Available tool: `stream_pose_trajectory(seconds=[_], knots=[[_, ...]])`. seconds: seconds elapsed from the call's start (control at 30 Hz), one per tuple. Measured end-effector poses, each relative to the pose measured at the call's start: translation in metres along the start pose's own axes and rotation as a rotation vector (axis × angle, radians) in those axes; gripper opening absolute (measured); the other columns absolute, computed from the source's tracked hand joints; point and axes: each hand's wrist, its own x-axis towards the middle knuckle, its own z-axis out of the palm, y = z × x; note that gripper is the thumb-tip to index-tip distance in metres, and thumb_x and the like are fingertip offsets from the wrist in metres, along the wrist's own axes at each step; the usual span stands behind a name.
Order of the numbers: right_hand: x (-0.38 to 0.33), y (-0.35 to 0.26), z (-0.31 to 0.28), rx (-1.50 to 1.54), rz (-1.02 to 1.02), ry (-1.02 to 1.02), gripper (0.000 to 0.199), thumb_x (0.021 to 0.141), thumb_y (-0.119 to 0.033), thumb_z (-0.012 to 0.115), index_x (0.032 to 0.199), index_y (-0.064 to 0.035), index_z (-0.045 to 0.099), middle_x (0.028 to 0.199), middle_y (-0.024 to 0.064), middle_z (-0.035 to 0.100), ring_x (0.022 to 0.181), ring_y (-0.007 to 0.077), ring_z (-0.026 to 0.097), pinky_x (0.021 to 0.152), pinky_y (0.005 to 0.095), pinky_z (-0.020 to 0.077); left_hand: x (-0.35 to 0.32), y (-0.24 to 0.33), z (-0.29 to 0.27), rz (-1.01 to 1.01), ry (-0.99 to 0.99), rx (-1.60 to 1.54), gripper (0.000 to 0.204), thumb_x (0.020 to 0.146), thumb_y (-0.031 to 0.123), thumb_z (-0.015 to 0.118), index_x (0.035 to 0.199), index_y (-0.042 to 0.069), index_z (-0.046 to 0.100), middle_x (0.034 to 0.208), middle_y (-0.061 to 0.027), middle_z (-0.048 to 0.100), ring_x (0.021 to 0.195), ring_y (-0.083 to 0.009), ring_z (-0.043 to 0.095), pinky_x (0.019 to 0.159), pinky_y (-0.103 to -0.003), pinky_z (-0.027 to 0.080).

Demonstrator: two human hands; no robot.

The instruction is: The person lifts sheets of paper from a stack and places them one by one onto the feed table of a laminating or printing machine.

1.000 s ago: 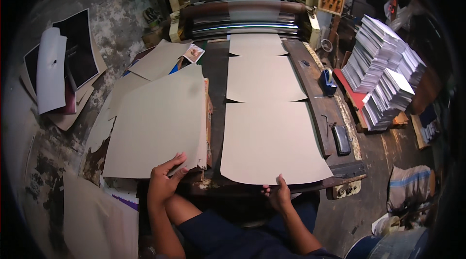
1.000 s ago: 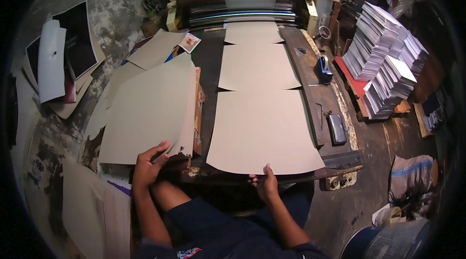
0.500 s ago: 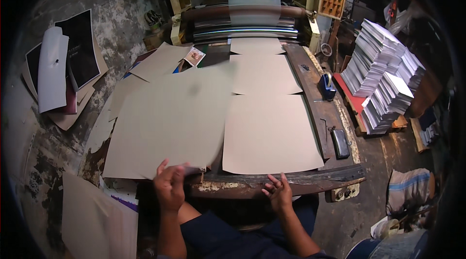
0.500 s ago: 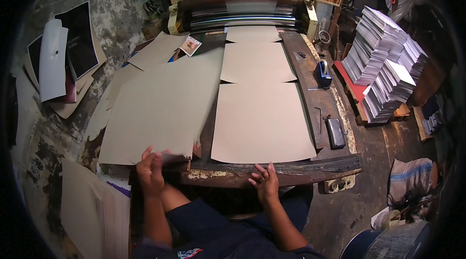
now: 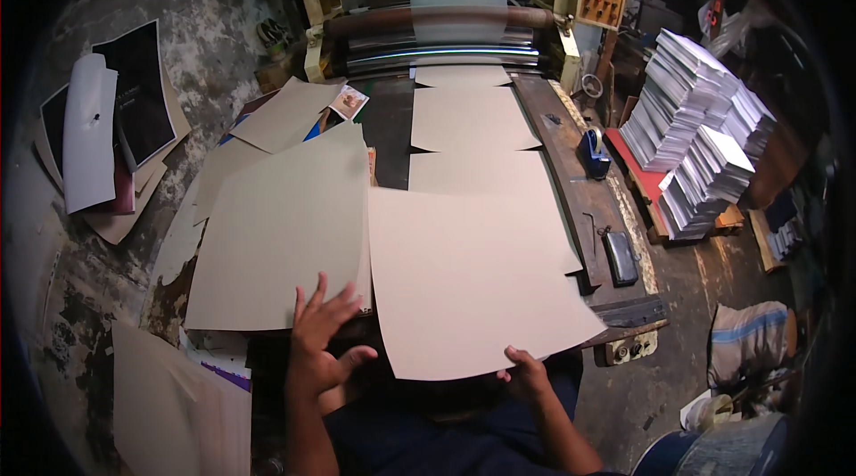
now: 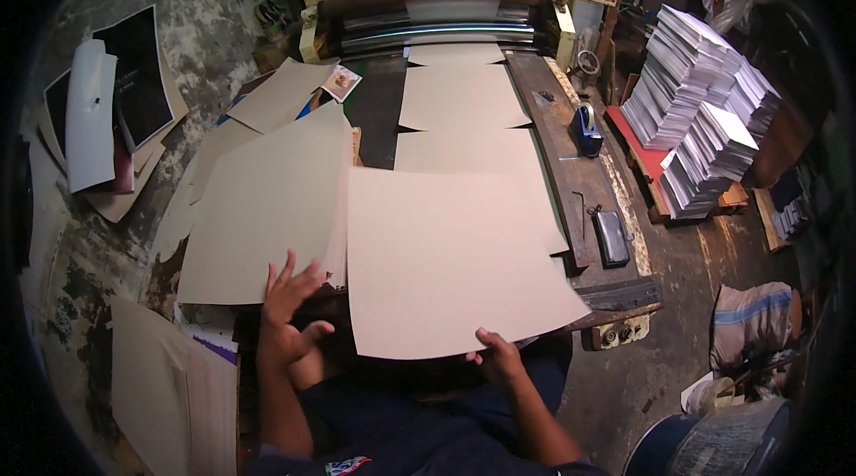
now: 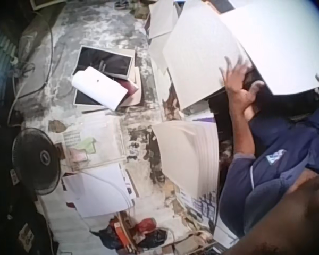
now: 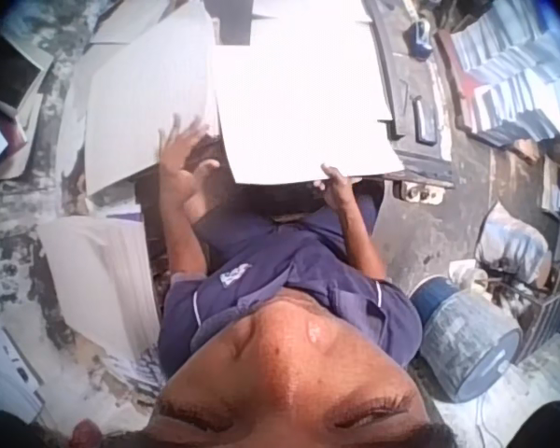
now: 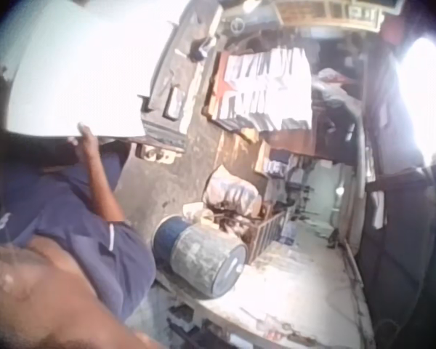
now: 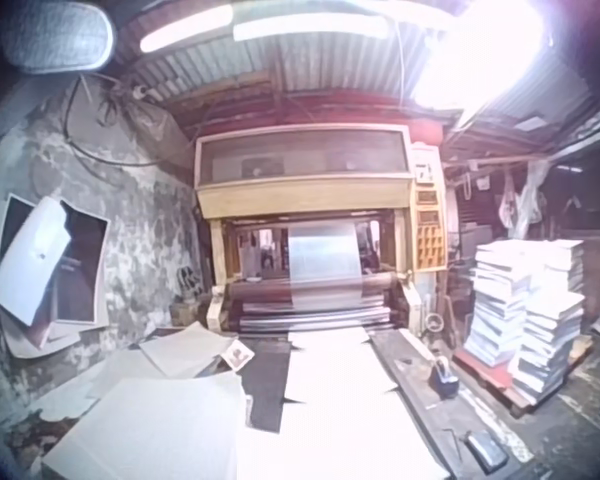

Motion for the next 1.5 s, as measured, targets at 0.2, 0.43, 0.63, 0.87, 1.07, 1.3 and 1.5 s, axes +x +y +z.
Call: stream_pose_trajectory(seconds=[0.2, 0.43, 0.63, 0.87, 1.07, 1.3, 1.5], knots=[[-0.031, 0.048, -0.032, -0.132, 0.135, 0.004, 0.036, 0.094, -0.031, 0.052, 0.101, 0.0034, 0.06, 0.09, 0.0165, 0.067, 0.075, 0.0205, 0.062, 0.064, 0.03, 0.0434, -0.005, -0.03, 0.006, -0.143, 0.064, 0.006, 0.056, 0.071, 0.039, 0.082, 0.114, 0.006, 0.068, 0.117, -0.0103, 0.068, 0.12, -0.0319, 0.059, 0.107, -0.048, 0.036], [-0.069, 0.067, -0.033, -0.146, 0.151, -0.012, 0.045, 0.098, -0.034, 0.049, 0.119, 0.0053, 0.05, 0.105, 0.0188, 0.065, 0.091, 0.0273, 0.068, 0.068, 0.032, 0.0493, -0.005, -0.035, 0.009, -0.307, 0.129, -0.212, 0.033, 0.086, 0.031, 0.072, 0.103, 0.002, 0.071, 0.108, -0.0134, 0.071, 0.117, -0.03, 0.061, 0.108, -0.046, 0.035], [-0.083, 0.078, -0.037, -0.134, 0.158, -0.044, 0.049, 0.099, -0.037, 0.048, 0.124, 0.0045, 0.047, 0.108, 0.0206, 0.063, 0.092, 0.0302, 0.067, 0.071, 0.0341, 0.0498, -0.002, -0.029, 0.021, -0.455, 0.278, -0.286, 0.036, 0.097, 0.031, 0.059, 0.097, -0.004, 0.069, 0.095, -0.0138, 0.072, 0.098, -0.0203, 0.066, 0.093, -0.033, 0.045], [-0.062, 0.071, -0.024, -0.058, 0.097, -0.014, 0.047, 0.101, -0.036, 0.045, 0.124, 0.0041, 0.048, 0.113, 0.0178, 0.062, 0.098, 0.0299, 0.064, 0.077, 0.0364, 0.049, -0.002, -0.039, 0.038, -0.492, 0.434, -0.112, 0.039, 0.098, 0.027, 0.058, 0.078, -0.006, 0.059, 0.06, -0.0108, 0.055, 0.058, -0.0144, 0.045, 0.057, -0.031, 0.041], [-0.032, 0.048, -0.013, 0.026, 0.129, 0.116, 0.049, 0.101, -0.039, 0.044, 0.123, 0.0046, 0.048, 0.112, 0.0172, 0.062, 0.094, 0.0286, 0.063, 0.079, 0.0359, 0.0477, -0.002, -0.033, 0.037, -0.504, 0.441, -0.048, 0.037, 0.097, 0.026, 0.06, 0.077, -0.006, 0.06, 0.062, -0.0123, 0.058, 0.056, -0.0194, 0.049, 0.058, -0.032, 0.043], [0.018, 0.057, -0.024, 0.138, -0.013, 0.102, 0.044, 0.099, -0.043, 0.046, 0.112, -0.0005, 0.049, 0.098, 0.0239, 0.065, 0.082, 0.0248, 0.062, 0.078, 0.0369, 0.0485, 0.002, -0.026, 0.037, -0.359, 0.381, 0.022, 0.033, 0.094, 0.028, 0.062, 0.088, -0.004, 0.067, 0.091, -0.021, 0.07, 0.09, -0.0282, 0.069, 0.082, -0.034, 0.05], [0.025, 0.064, -0.005, 0.107, -0.149, 0.197, 0.042, 0.1, -0.037, 0.044, 0.131, -0.009, 0.038, 0.111, 0.0144, 0.065, 0.08, 0.0199, 0.063, 0.077, 0.0398, 0.0513, -0.011, -0.047, 0.026, -0.669, 0.471, -0.467, 0.037, 0.099, 0.03, 0.056, 0.109, -0.004, 0.068, 0.097, -0.0114, 0.071, 0.096, -0.0178, 0.063, 0.09, -0.032, 0.046]])
